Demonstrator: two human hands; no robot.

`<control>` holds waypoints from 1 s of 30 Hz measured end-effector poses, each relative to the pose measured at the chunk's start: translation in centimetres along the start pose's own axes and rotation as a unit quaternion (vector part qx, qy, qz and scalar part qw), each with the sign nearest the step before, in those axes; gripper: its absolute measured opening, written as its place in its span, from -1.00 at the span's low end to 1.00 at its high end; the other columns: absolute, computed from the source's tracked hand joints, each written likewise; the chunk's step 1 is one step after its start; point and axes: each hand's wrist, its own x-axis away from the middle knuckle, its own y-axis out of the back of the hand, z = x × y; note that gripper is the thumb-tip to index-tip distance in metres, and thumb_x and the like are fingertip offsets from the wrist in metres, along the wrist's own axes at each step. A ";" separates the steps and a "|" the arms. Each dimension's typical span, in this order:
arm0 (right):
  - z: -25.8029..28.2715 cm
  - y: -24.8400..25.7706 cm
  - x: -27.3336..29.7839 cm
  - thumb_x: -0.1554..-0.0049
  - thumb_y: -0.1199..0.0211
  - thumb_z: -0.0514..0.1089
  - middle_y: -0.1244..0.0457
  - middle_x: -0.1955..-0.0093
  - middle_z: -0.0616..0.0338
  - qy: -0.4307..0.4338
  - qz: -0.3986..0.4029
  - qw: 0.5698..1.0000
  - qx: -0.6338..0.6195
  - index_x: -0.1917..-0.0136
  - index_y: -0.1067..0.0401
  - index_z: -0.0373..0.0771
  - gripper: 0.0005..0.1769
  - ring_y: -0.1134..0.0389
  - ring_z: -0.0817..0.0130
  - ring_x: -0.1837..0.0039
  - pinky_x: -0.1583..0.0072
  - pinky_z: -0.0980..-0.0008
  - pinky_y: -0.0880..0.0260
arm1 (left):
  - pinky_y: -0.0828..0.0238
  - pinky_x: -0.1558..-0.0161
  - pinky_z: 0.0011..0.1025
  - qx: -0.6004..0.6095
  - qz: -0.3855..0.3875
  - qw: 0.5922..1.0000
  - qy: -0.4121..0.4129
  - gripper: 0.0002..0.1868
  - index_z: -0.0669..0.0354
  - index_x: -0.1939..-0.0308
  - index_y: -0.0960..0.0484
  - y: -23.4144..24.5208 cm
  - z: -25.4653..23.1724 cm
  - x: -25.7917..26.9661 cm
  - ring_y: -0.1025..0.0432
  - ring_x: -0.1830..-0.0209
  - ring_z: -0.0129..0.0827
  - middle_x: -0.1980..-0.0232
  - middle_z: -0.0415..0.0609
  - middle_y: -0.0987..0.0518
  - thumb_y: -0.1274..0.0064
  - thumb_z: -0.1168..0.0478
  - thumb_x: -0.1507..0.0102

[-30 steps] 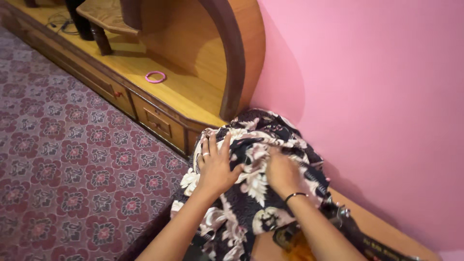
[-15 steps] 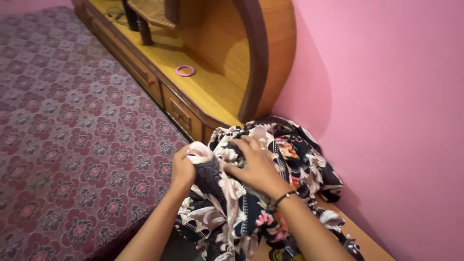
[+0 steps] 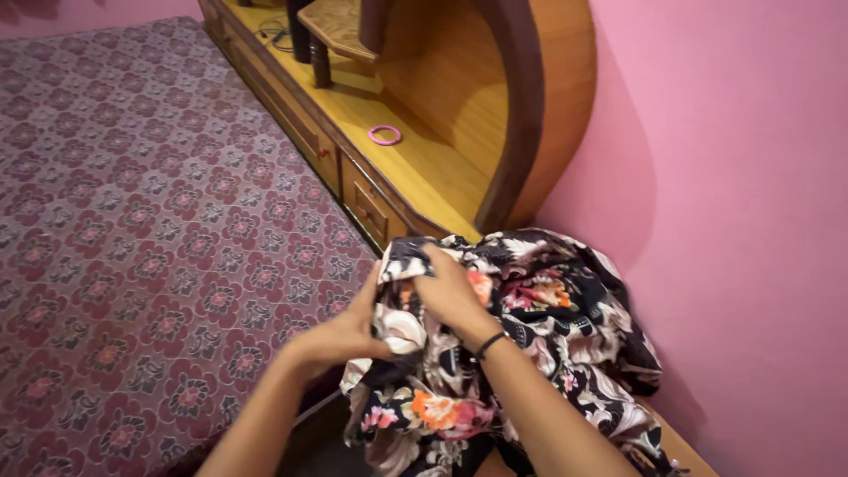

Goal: The person unfolds a large floral-patterned bedsheet on a bed, smooths it out, and folds it into a compact rectangle. The person then lifts the folded sheet and places it on the bed.

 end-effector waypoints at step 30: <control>-17.2 -3.5 -2.1 0.05 -0.33 0.01 -0.44 -0.02 -0.12 -0.152 0.005 0.967 0.205 -0.23 -0.53 -0.08 -0.45 -0.48 0.04 -0.10 -0.17 0.17 -0.42 | -0.51 -0.04 -0.36 0.111 -0.348 0.930 0.042 -0.47 0.17 -0.08 -0.57 10.5 12.8 -5.4 -0.58 0.05 -0.32 0.03 -0.06 -0.68 -0.28 0.35 -0.01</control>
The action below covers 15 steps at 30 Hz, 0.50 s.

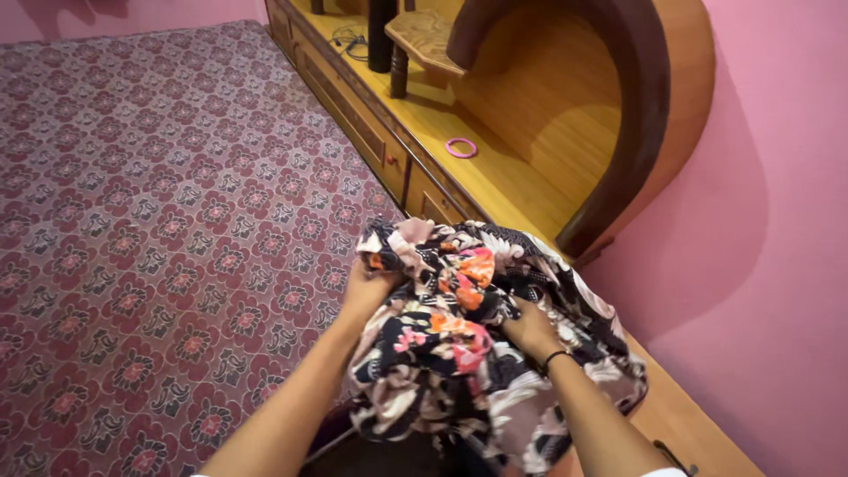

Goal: The person unfolds a large floral-patterned bedsheet on a bed, smooths it out, and folds it into a compact rectangle. The person then lifts the folded sheet and places it on the bed.

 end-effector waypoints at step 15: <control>32.1 -0.4 -5.6 0.03 -0.25 -0.22 -0.37 0.19 0.27 0.210 -0.037 0.901 -0.377 0.03 -0.57 -0.29 -0.74 -0.33 0.46 0.18 0.11 0.41 -0.34 | -0.20 -0.41 -0.32 -0.106 -0.145 0.925 -0.334 -0.19 0.30 -0.60 0.00 27.0 -15.2 -6.8 -0.26 -0.45 -0.24 -0.49 0.18 -0.30 -0.07 0.29 -0.34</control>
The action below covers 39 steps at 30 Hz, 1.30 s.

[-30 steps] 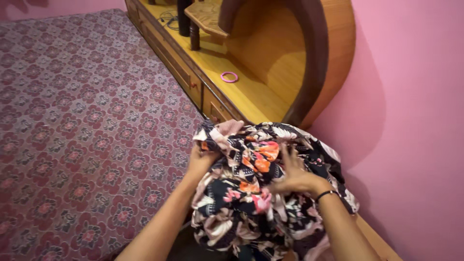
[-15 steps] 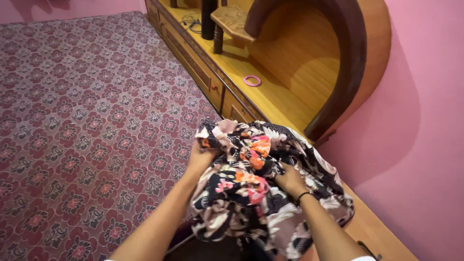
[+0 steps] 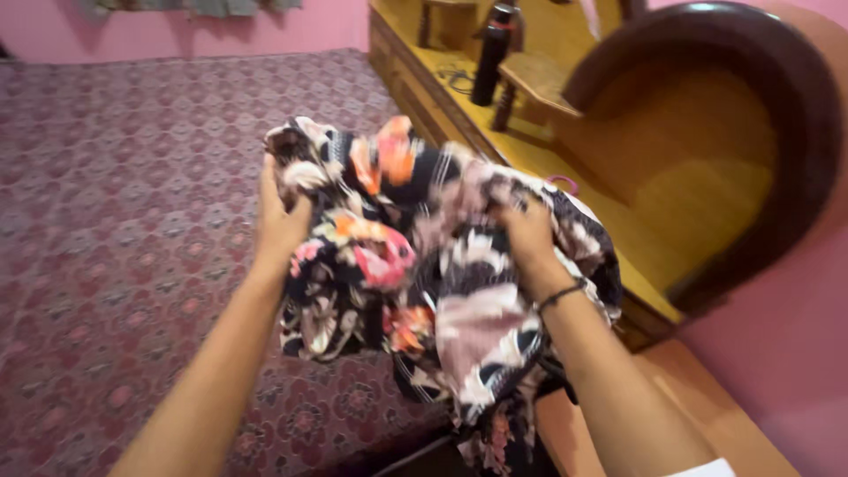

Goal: The person unfolds a large floral-patterned bedsheet on a bed, smooths it out, and folds it into a compact rectangle. The person then lifts the folded sheet and places it on the bed.

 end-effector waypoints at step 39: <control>-22.0 -23.1 0.8 -0.04 -0.33 -0.08 0.35 -0.75 0.13 0.059 0.597 0.616 0.510 -0.13 -0.61 0.26 -0.62 0.19 -0.16 -0.68 -0.51 0.02 -0.10 | 0.56 -0.56 0.25 -0.516 0.486 0.612 0.351 -0.35 -0.33 -0.38 -0.47 -1.2 9.3 11.4 0.40 -0.72 0.01 -0.70 0.10 0.23 -0.15 0.16 -0.18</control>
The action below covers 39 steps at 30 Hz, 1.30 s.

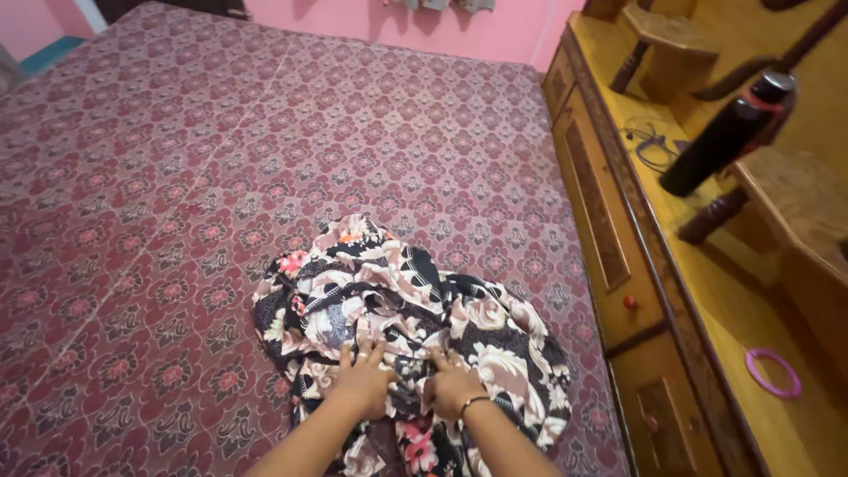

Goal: The person unfolds a large floral-patterned bedsheet on a bed, smooths it out, and folds it into a compact rectangle. The person then lifts the folded sheet and places it on the bed.

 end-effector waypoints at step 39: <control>8.3 24.6 -0.5 -0.21 0.00 -0.25 -0.40 0.14 0.19 0.043 -0.249 0.681 -0.687 -0.13 -0.56 -0.20 -0.66 -0.40 0.47 0.20 0.21 0.46 -0.36 | -0.31 -0.28 0.05 0.364 -0.333 0.868 -0.066 0.37 0.21 -0.57 0.02 21.4 18.4 9.7 -0.34 -0.32 0.18 -0.36 0.39 -0.35 -0.49 -0.18 0.09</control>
